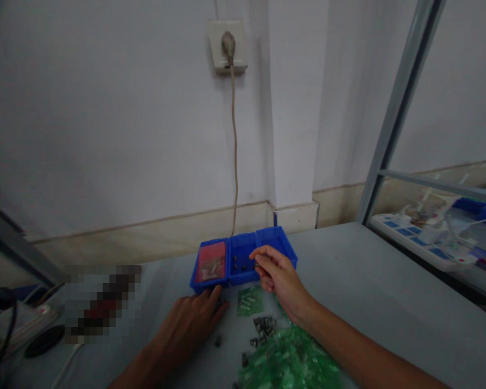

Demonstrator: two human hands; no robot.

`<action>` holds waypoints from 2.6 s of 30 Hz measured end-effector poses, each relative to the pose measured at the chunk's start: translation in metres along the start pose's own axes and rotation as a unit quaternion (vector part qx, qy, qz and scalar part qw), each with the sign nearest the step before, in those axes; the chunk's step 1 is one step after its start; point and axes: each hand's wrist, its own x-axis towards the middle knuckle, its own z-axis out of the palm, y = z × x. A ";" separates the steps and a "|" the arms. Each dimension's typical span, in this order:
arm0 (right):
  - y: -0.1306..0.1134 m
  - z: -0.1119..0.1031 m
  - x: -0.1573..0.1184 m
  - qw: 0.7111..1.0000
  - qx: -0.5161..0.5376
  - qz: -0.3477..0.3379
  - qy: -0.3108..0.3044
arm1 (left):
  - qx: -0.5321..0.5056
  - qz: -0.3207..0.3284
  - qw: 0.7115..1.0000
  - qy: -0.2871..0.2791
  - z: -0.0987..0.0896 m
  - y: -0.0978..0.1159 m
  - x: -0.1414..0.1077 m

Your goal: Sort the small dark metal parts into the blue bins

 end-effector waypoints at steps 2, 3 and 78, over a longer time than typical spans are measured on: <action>-0.001 0.000 0.000 1.000 0.000 0.003 0.002 | -0.002 0.008 1.000 -0.005 0.001 -0.001 0.002; -0.001 0.000 -0.001 1.000 0.000 0.003 0.003 | -0.004 0.012 1.000 -0.007 0.001 -0.001 0.002; -0.001 0.002 -0.003 1.000 0.003 -0.020 0.000 | -0.081 0.089 0.993 0.003 -0.002 -0.010 -0.002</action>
